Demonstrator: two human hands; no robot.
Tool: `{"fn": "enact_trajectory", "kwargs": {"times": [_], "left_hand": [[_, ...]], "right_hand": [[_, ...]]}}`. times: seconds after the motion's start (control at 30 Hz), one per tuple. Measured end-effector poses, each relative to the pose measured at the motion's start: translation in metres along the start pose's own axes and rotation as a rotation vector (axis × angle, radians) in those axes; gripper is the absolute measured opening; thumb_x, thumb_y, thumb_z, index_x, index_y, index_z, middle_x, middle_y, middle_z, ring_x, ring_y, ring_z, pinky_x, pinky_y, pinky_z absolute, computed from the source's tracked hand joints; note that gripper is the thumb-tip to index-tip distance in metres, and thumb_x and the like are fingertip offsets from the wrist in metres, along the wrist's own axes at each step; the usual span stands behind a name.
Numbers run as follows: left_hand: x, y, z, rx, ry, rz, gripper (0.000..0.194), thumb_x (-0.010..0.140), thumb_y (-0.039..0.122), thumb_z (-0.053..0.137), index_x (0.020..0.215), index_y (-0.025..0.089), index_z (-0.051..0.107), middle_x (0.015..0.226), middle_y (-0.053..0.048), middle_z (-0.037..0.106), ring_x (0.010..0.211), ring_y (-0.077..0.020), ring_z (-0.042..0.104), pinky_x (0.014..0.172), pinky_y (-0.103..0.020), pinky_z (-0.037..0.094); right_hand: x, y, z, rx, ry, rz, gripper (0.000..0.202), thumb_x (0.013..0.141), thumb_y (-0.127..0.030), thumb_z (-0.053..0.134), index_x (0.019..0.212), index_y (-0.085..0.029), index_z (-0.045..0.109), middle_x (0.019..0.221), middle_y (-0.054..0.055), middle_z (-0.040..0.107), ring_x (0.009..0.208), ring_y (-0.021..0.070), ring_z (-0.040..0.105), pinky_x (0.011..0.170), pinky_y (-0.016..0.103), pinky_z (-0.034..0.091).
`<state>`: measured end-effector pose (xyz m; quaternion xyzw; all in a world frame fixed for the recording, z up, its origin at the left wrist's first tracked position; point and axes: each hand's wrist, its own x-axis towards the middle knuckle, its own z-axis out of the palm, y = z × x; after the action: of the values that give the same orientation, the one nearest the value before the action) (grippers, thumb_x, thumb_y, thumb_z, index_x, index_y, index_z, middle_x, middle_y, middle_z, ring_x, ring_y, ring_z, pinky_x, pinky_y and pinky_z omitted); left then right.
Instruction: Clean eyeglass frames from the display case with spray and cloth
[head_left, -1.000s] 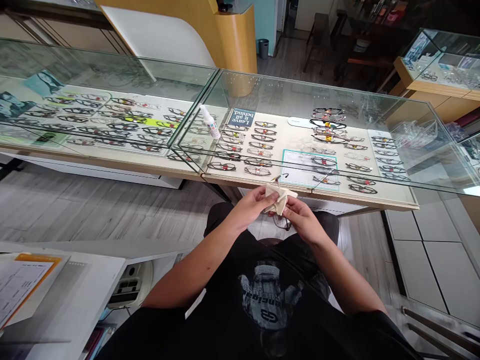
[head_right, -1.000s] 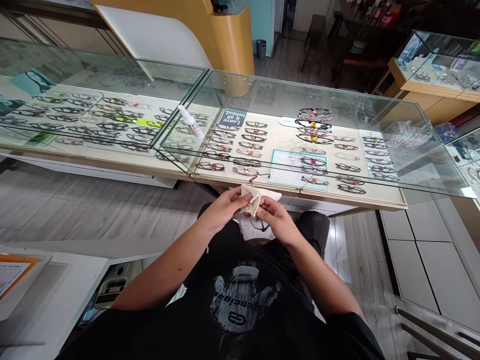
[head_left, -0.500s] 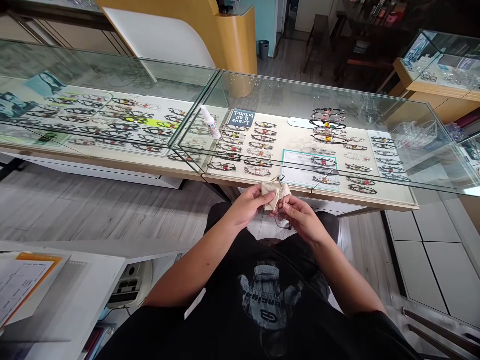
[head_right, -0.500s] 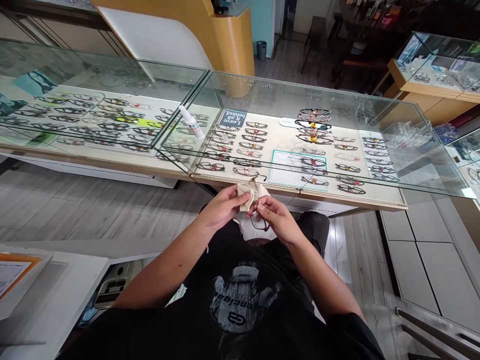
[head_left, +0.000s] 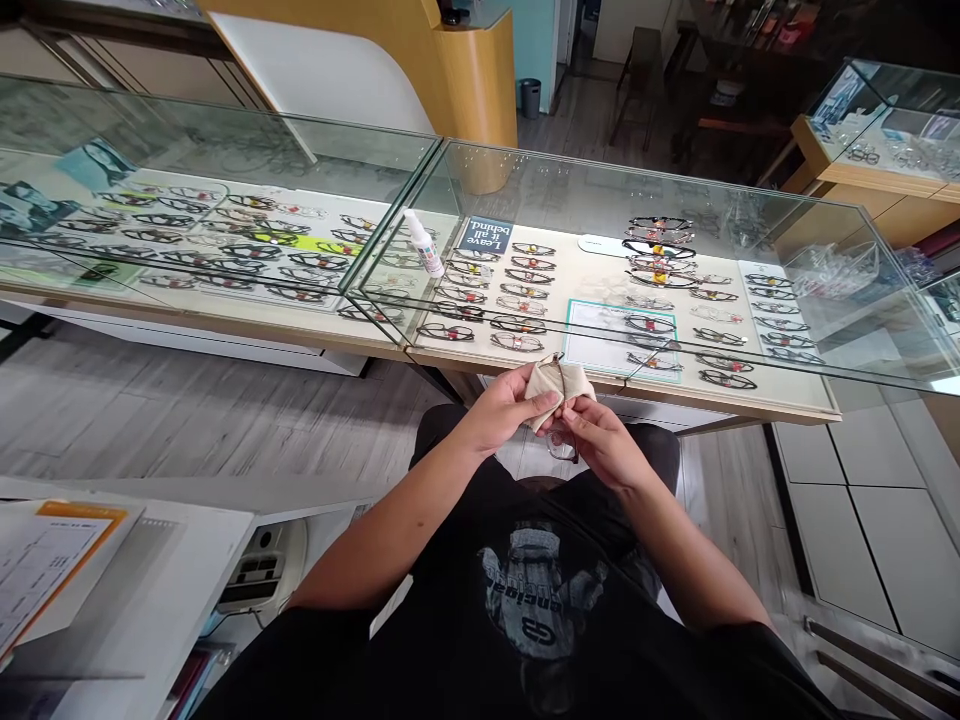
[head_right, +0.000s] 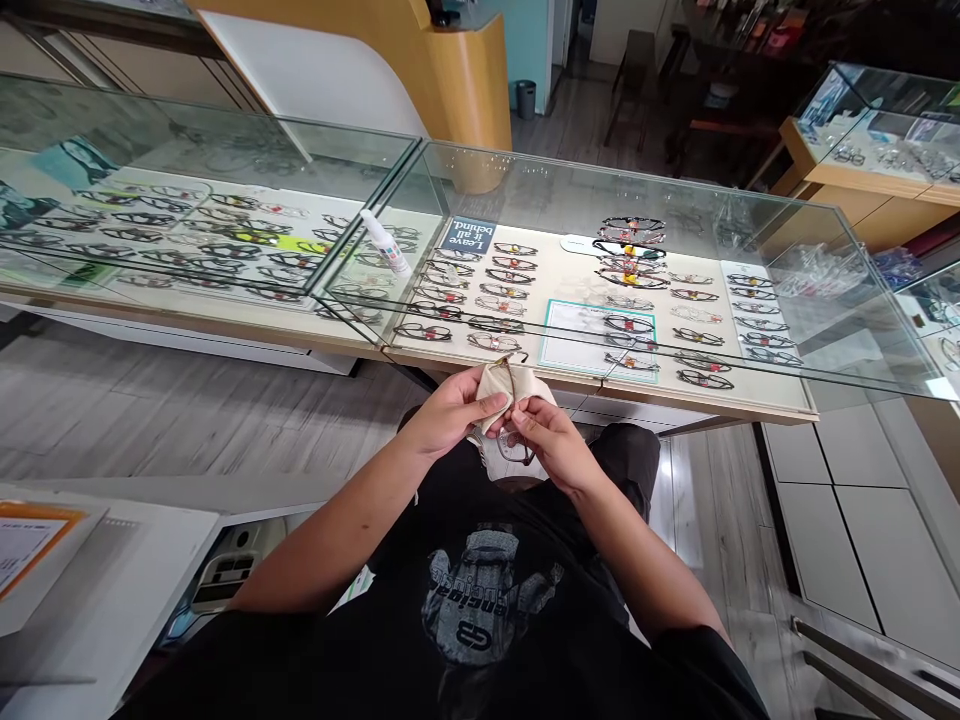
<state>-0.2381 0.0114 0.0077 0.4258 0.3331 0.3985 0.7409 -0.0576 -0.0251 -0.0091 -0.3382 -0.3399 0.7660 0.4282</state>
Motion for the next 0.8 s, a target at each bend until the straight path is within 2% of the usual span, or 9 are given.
{"fn": "enact_trajectory", "kwargs": {"times": [0.13, 0.2, 0.27, 0.33, 0.43, 0.5, 0.6, 0.7, 0.8], "left_hand": [[0.006, -0.011, 0.007, 0.005, 0.152, 0.038, 0.054, 0.078, 0.056, 0.092, 0.098, 0.016, 0.062, 0.064, 0.005, 0.06, 0.043, -0.0066, 0.047, 0.039, -0.018, 0.037], [0.009, -0.013, 0.008, 0.011, 0.175, 0.046, 0.052, 0.083, 0.061, 0.086, 0.094, 0.017, 0.061, 0.062, 0.005, 0.059, 0.041, -0.0066, 0.045, 0.037, -0.018, 0.034], [0.011, -0.009, 0.004, 0.032, 0.105, 0.068, 0.05, 0.091, 0.064, 0.077, 0.09, 0.016, 0.061, 0.064, 0.001, 0.062, 0.042, -0.0081, 0.049, 0.038, -0.02, 0.039], [0.011, -0.001, -0.004, 0.068, -0.047, 0.072, 0.05, 0.098, 0.064, 0.068, 0.09, 0.015, 0.064, 0.068, -0.003, 0.067, 0.047, -0.0117, 0.058, 0.045, -0.024, 0.049], [0.011, 0.012, -0.016, 0.122, -0.231, 0.055, 0.044, 0.095, 0.057, 0.075, 0.102, 0.014, 0.068, 0.078, -0.006, 0.073, 0.062, -0.0169, 0.07, 0.061, -0.028, 0.058], [0.011, 0.013, -0.018, 0.122, -0.257, 0.051, 0.043, 0.089, 0.049, 0.085, 0.11, 0.015, 0.067, 0.082, -0.006, 0.074, 0.066, -0.0171, 0.071, 0.065, -0.028, 0.059], [0.013, 0.004, -0.01, 0.057, -0.167, 0.069, 0.044, 0.086, 0.048, 0.088, 0.104, 0.016, 0.063, 0.073, -0.001, 0.07, 0.053, -0.0128, 0.063, 0.054, -0.025, 0.055], [0.016, -0.005, -0.001, 0.023, -0.026, 0.126, 0.044, 0.093, 0.056, 0.078, 0.093, 0.016, 0.061, 0.063, 0.001, 0.065, 0.042, -0.01, 0.053, 0.041, -0.022, 0.045], [0.017, -0.004, -0.002, 0.023, -0.016, 0.133, 0.047, 0.098, 0.061, 0.069, 0.09, 0.015, 0.063, 0.065, -0.002, 0.066, 0.043, -0.0113, 0.055, 0.042, -0.023, 0.046]], "right_hand": [[0.003, 0.01, 0.003, -0.053, 0.0, -0.022, 0.039, 0.087, -0.052, 0.086, 0.109, -0.02, 0.079, 0.095, 0.007, 0.081, 0.087, 0.0204, 0.073, 0.076, 0.031, 0.053], [0.003, 0.012, 0.003, -0.065, 0.016, -0.05, 0.037, 0.088, -0.051, 0.086, 0.109, -0.021, 0.08, 0.095, 0.006, 0.081, 0.089, 0.02, 0.074, 0.078, 0.03, 0.053], [0.002, 0.009, 0.002, -0.079, 0.021, -0.062, 0.033, 0.09, -0.05, 0.085, 0.104, -0.021, 0.08, 0.095, 0.006, 0.081, 0.09, 0.0196, 0.074, 0.079, 0.029, 0.052], [-0.001, 0.004, 0.0, -0.084, 0.014, -0.05, 0.032, 0.091, -0.051, 0.084, 0.097, -0.02, 0.079, 0.094, 0.007, 0.081, 0.089, 0.0199, 0.075, 0.078, 0.029, 0.052], [-0.006, -0.006, -0.003, -0.07, 0.017, -0.004, 0.034, 0.087, -0.052, 0.087, 0.092, -0.019, 0.077, 0.096, 0.008, 0.082, 0.088, 0.0215, 0.077, 0.074, 0.03, 0.052], [-0.006, -0.01, -0.004, -0.08, 0.012, 0.017, 0.036, 0.087, -0.053, 0.087, 0.093, -0.019, 0.078, 0.098, 0.009, 0.082, 0.088, 0.022, 0.077, 0.074, 0.03, 0.053], [-0.003, -0.009, -0.003, -0.117, 0.002, 0.0, 0.039, 0.087, -0.055, 0.086, 0.096, -0.018, 0.081, 0.097, 0.009, 0.083, 0.087, 0.0216, 0.077, 0.08, 0.032, 0.056], [0.001, -0.005, -0.001, -0.127, 0.019, -0.01, 0.04, 0.085, -0.056, 0.087, 0.098, -0.019, 0.081, 0.093, 0.009, 0.083, 0.085, 0.0219, 0.077, 0.086, 0.035, 0.058], [0.002, -0.008, -0.001, -0.107, 0.04, -0.009, 0.038, 0.084, -0.055, 0.089, 0.096, -0.019, 0.081, 0.092, 0.008, 0.084, 0.084, 0.0221, 0.078, 0.089, 0.037, 0.059]]}}
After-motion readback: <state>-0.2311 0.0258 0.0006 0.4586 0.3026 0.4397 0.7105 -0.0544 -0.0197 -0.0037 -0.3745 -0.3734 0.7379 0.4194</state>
